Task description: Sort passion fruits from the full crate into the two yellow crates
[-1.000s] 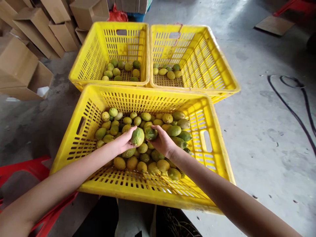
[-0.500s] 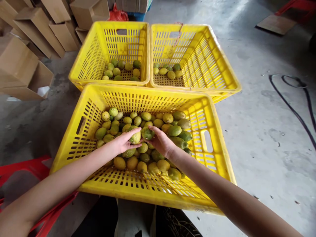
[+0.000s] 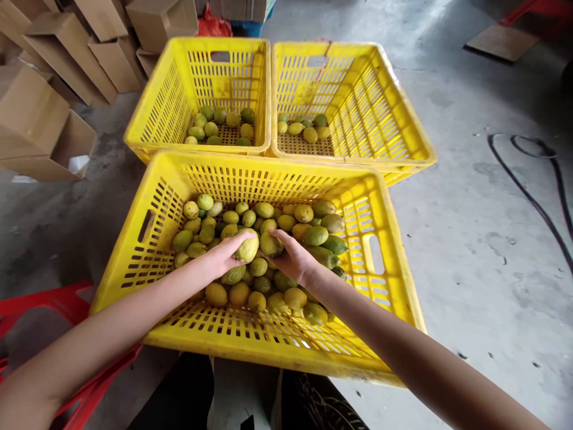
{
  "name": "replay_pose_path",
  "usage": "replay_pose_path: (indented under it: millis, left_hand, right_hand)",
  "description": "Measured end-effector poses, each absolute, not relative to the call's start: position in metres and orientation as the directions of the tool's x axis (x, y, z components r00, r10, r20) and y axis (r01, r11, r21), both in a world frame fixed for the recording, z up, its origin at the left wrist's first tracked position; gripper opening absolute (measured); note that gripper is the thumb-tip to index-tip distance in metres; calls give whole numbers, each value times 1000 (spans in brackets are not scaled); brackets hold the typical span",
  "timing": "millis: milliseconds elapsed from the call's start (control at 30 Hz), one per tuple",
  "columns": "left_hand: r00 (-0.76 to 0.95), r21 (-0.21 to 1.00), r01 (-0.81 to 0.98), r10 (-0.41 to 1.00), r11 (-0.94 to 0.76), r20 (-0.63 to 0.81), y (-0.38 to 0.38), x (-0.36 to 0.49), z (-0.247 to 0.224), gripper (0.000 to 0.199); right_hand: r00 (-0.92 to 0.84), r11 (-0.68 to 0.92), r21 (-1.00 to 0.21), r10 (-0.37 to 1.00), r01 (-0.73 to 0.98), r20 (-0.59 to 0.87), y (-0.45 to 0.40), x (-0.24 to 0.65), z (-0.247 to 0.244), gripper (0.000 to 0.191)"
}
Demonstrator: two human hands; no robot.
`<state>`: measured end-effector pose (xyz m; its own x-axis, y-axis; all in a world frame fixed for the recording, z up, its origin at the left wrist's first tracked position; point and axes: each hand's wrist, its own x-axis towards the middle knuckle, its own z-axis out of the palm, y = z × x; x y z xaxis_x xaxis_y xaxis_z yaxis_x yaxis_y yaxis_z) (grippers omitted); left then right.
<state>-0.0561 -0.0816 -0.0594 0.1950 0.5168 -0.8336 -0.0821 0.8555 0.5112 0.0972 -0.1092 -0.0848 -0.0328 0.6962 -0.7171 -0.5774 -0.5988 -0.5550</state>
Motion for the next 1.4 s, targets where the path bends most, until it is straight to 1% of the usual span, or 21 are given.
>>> replay_pose_path:
  millis: [67,167,233,333,433,500,567,667,767,833,900,933,1033,1100,1200,1300,1400]
  left_hand:
    - [184,511,-66,514,857,-838,-82,-56,-60,9]
    - [174,510,-36,508,859,-844,-83,-57,-62,8]
    - [186,498,-33,495,866,-849,-84,-57,-64,7]
    - [219,479,-51,478,876,-851,-83,-59,-67,10]
    - [250,458,-68,459,887,-853,-81,-60,-67,16]
    - [251,444,-77,448,893,-858,-81,-61,-67,17]
    - [241,446,-87,453,891,-858,-80,-62,-68,14]
    - [224,460,-93,468,883,-855,-80,-61,-69,8]
    - [208,445,-120,461,888,-863,-79,-60,-68,9]
    - [211,431,-149,455,890,-865,-79,-60,-66,12]
    - [226,412,-178,444,894,-867,-78,-60,-64,14]
    - [232,404,-190,441,895,-867,-78,-60,-63,15]
    - [232,407,-210,449,889,-863,-78,-61,-62,12]
    - [224,429,-216,472,877,-853,-78,-61,-63,8]
    - [209,462,-235,509,855,-835,-78,-61,-65,7]
    - [202,483,-249,532,840,-822,-78,-60,-66,7]
    - [187,474,-220,514,853,-837,-78,-59,-62,13]
  right_hand:
    - [-31,-614,-510,657,-603,-754,-109,95,-78,18]
    - [2,-645,-454,574,-614,-819,-108,92,-68,11]
    - [30,-675,-454,540,-582,-841,-107,92,-65,7]
    - [63,-698,-465,519,-545,-853,-105,94,-65,7]
    - [40,-691,-417,492,-590,-870,-103,94,-64,10]
    - [1,-682,-382,488,-624,-873,-102,93,-63,14]
    - [-25,-677,-372,500,-635,-866,-103,93,-62,15]
    - [-19,-657,-417,548,-628,-836,-105,92,-65,4]
    - [-1,-638,-466,591,-613,-807,-108,94,-70,11]
    - [-1,-644,-471,591,-603,-807,-109,95,-72,11]
    - [-8,-671,-448,559,-591,-829,-108,97,-71,5]
    - [-17,-690,-428,537,-584,-844,-107,97,-70,4]
    - [-49,-719,-375,493,-585,-869,-104,97,-64,15]
    - [-53,-690,-377,515,-619,-855,-103,97,-61,11]
    - [-37,-638,-379,539,-671,-841,-104,96,-60,4]
    - [-47,-621,-340,521,-706,-852,-104,96,-58,3]
    - [-71,-628,-307,501,-715,-862,-103,98,-58,8]
